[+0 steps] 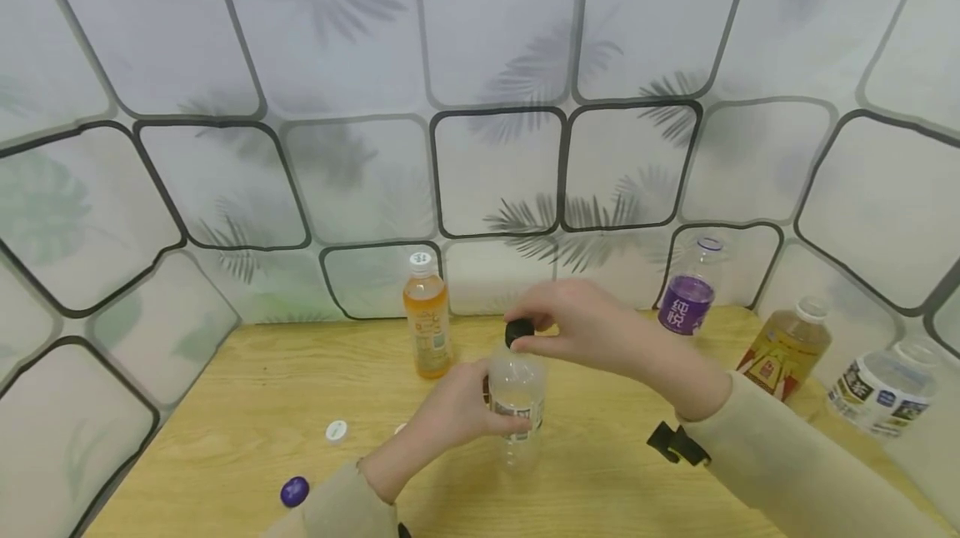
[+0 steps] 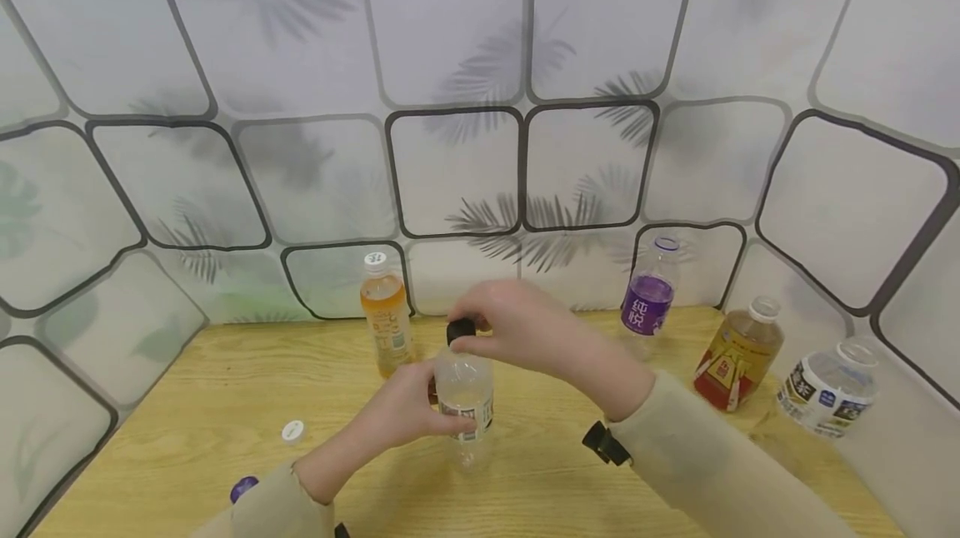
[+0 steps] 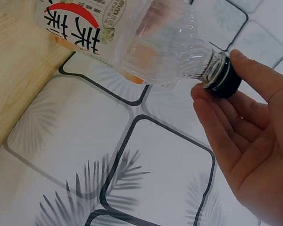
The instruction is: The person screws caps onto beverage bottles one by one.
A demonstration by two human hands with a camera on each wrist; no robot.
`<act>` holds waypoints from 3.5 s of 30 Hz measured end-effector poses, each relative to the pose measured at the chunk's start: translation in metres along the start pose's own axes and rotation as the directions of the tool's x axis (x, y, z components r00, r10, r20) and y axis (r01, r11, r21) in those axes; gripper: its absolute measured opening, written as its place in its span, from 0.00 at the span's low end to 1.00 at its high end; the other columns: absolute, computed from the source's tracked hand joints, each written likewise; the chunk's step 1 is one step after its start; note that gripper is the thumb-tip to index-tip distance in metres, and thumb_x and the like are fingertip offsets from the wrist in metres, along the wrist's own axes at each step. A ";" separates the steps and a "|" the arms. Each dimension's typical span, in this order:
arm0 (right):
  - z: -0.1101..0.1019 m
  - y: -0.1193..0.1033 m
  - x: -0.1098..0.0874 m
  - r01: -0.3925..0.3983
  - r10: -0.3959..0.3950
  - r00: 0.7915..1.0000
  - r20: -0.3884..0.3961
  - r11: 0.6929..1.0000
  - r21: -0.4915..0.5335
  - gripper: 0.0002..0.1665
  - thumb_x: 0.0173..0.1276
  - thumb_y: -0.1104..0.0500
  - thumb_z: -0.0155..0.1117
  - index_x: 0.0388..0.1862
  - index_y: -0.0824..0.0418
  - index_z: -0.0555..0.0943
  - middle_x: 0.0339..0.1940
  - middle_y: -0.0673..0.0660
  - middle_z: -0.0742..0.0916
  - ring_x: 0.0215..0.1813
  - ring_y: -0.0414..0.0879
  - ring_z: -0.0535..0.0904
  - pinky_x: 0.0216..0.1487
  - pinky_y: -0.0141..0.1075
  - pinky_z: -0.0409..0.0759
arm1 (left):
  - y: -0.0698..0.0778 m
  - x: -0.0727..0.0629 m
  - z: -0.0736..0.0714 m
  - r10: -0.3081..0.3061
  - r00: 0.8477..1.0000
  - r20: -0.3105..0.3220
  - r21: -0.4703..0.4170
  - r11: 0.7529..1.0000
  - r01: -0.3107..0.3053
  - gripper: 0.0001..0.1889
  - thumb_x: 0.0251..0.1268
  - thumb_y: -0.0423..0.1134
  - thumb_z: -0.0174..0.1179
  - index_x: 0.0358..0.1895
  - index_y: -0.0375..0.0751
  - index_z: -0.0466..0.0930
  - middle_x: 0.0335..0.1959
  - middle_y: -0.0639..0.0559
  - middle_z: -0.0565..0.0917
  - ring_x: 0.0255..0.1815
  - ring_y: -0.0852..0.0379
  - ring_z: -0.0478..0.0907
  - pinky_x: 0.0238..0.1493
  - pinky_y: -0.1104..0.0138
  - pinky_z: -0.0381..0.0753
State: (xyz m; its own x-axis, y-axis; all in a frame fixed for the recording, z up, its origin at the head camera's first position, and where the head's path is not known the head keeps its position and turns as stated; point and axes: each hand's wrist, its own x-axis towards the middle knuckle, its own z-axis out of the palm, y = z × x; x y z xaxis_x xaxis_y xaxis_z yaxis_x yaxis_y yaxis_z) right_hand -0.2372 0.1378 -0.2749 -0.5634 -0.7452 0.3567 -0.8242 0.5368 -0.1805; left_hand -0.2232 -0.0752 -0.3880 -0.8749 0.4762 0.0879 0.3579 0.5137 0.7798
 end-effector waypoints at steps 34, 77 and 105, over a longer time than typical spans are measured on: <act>0.002 0.028 -0.004 0.087 -0.106 0.993 0.056 0.959 0.269 0.24 0.73 0.70 0.67 0.67 0.65 0.82 0.61 0.60 0.90 0.62 0.55 0.88 0.64 0.46 0.86 | 0.002 0.010 0.001 -0.024 0.999 -0.027 0.000 1.000 0.025 0.29 0.55 0.42 0.83 0.59 0.40 0.82 0.51 0.49 0.91 0.51 0.54 0.88 0.51 0.63 0.87; 0.003 0.029 -0.008 0.054 -0.078 0.994 0.070 0.954 0.295 0.19 0.77 0.65 0.67 0.64 0.62 0.84 0.57 0.57 0.91 0.56 0.49 0.89 0.59 0.42 0.88 | 0.004 0.005 0.002 -0.020 1.000 -0.024 0.040 0.999 0.020 0.30 0.54 0.43 0.83 0.59 0.38 0.82 0.51 0.47 0.91 0.52 0.52 0.88 0.52 0.59 0.87; 0.017 0.019 -0.002 0.028 -0.035 0.992 -0.119 0.998 -0.061 0.12 0.69 0.49 0.77 0.36 0.55 0.85 0.31 0.46 0.88 0.31 0.37 0.82 0.35 0.31 0.81 | 0.002 0.008 0.008 -0.002 0.999 -0.044 0.069 0.998 0.005 0.29 0.54 0.45 0.84 0.57 0.41 0.83 0.49 0.50 0.92 0.47 0.57 0.88 0.46 0.66 0.86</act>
State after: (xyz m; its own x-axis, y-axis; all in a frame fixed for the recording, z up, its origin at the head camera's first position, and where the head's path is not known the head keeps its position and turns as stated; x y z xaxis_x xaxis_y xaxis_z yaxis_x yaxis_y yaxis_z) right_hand -0.2528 0.1433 -0.2948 -0.5238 -0.7110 0.4692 -0.8345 0.5390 -0.1146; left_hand -0.2271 -0.0649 -0.3906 -0.8891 0.4434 0.1130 0.3749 0.5642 0.7356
